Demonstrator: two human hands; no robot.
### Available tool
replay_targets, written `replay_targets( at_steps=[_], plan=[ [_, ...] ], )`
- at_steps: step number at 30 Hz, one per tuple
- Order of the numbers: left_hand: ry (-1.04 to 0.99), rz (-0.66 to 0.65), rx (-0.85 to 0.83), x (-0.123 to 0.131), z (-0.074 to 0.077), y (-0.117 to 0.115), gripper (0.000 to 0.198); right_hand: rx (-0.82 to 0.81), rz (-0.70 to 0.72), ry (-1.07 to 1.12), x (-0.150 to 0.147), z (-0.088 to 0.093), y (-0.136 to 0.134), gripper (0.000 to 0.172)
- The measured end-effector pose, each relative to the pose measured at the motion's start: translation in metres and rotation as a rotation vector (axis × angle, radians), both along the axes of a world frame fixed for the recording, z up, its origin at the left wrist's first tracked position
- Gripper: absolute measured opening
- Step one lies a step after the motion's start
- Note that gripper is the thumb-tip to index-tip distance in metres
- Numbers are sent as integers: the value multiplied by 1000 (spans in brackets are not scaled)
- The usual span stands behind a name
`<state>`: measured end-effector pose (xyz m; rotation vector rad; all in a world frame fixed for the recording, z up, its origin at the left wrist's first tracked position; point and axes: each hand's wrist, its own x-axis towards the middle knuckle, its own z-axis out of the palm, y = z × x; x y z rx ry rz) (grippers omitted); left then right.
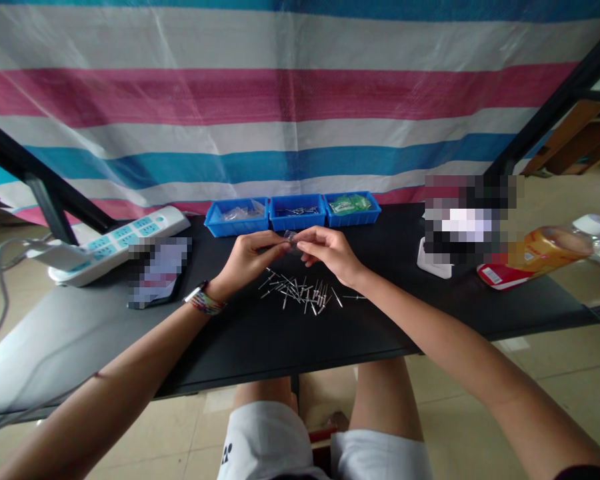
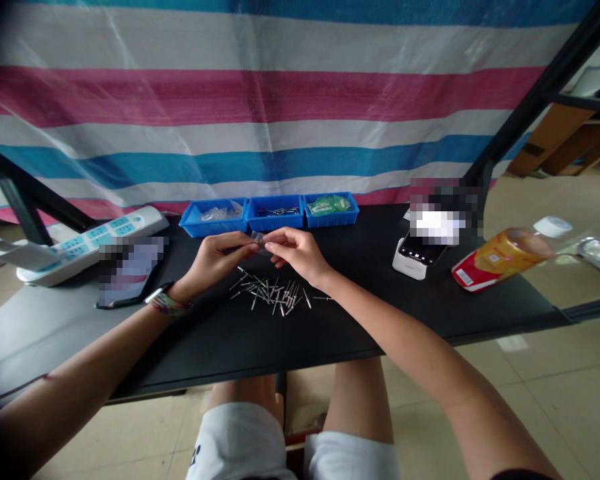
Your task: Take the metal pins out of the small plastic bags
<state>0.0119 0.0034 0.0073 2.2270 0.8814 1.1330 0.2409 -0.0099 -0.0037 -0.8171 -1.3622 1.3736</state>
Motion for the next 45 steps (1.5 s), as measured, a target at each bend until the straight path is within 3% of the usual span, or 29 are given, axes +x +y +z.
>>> replay_targets(
  at_steps=[4, 7, 11, 15, 18, 21, 23, 27, 30, 33, 37, 41, 45],
  plan=[
    [-29, -34, -18, -1, -4, 0, 37, -106, 5, 97, 1, -2, 3, 37],
    [3, -27, 126, -2, -4, 2, 48, -195, 11, 163, 4, 1, 4, 45],
    [92, -19, 312, -2, 0, 2, 31, -263, 100, 214, 6, 6, 5, 53],
    [41, 56, 242, -1, -2, 3, 18, -255, 129, 173, 7, 3, 7, 52],
    [-101, 202, 73, -3, -7, 10, 22, -88, 40, -39, 8, -1, 8, 41],
    [-276, 337, -86, -10, -12, 23, 27, 244, -27, -346, 9, -3, 5, 20],
    [-356, 439, -137, -17, -15, 33, 27, 484, 18, -499, 8, -2, 1, 10],
    [-471, 588, -222, -30, -18, 48, 28, 785, 235, -650, 2, -2, -10, 30],
    [-506, 597, -297, -34, -18, 53, 34, 813, 356, -770, -3, -6, -15, 45],
    [-542, 591, -334, -36, -17, 53, 46, 812, 385, -913, -7, -8, -16, 48],
    [-571, 554, -272, -37, -16, 50, 59, 877, 277, -1005, -5, -7, -11, 41],
    [-511, 506, -231, -33, -14, 46, 51, 901, 135, -1032, 2, -6, -3, 34],
    [-437, 473, -190, -29, -13, 43, 41, 914, 64, -1075, 7, -8, 4, 43]
  ],
)
